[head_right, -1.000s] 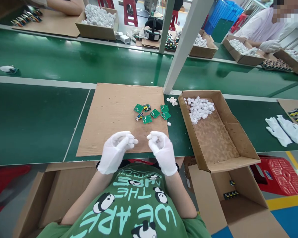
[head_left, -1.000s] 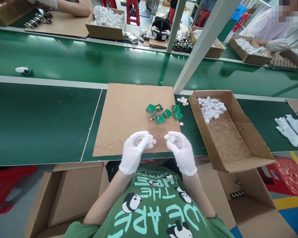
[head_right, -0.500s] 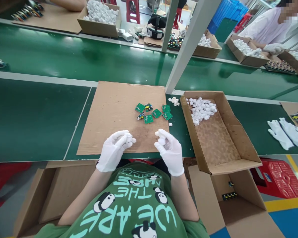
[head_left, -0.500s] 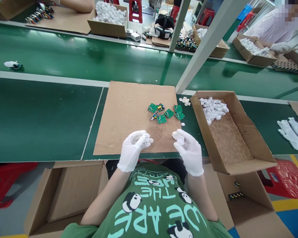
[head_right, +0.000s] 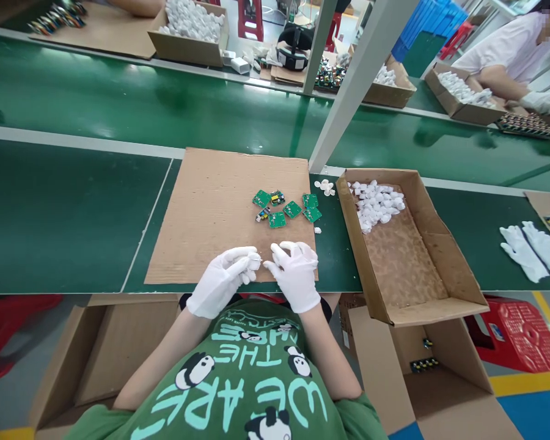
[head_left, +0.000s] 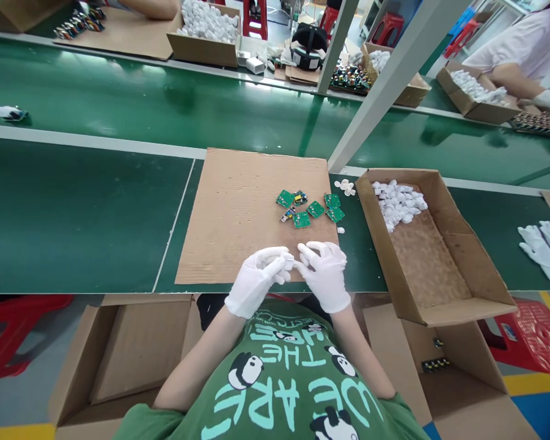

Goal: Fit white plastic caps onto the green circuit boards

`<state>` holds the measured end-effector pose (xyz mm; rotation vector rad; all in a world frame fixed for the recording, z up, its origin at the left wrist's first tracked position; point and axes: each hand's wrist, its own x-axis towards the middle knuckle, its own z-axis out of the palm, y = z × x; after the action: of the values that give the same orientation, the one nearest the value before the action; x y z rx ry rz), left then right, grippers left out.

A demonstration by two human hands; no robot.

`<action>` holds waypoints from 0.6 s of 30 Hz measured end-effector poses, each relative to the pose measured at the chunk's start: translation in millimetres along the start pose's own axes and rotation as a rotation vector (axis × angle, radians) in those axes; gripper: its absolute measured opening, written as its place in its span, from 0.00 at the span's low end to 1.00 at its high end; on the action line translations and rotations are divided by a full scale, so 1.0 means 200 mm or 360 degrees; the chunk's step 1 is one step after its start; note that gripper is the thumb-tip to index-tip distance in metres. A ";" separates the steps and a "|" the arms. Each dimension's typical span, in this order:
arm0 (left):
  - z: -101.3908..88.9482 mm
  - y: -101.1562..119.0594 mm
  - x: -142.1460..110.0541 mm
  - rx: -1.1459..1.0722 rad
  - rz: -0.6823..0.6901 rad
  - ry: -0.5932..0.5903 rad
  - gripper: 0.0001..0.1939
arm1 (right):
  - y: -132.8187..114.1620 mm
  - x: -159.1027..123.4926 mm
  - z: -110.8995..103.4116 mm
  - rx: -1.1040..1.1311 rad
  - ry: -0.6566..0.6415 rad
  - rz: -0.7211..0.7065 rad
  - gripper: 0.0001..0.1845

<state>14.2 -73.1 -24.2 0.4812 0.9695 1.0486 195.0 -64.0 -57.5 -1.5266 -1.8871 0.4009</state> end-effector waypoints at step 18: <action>0.04 0.01 -0.04 0.0283 0.0221 -0.0060 0.23 | -0.20 0.03 -0.07 0.0931 -0.0248 0.0418 0.07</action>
<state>19.3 -77.8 -15.3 0.7212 1.0116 1.0782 173.5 -72.2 -20.6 -1.3572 -1.4865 1.1105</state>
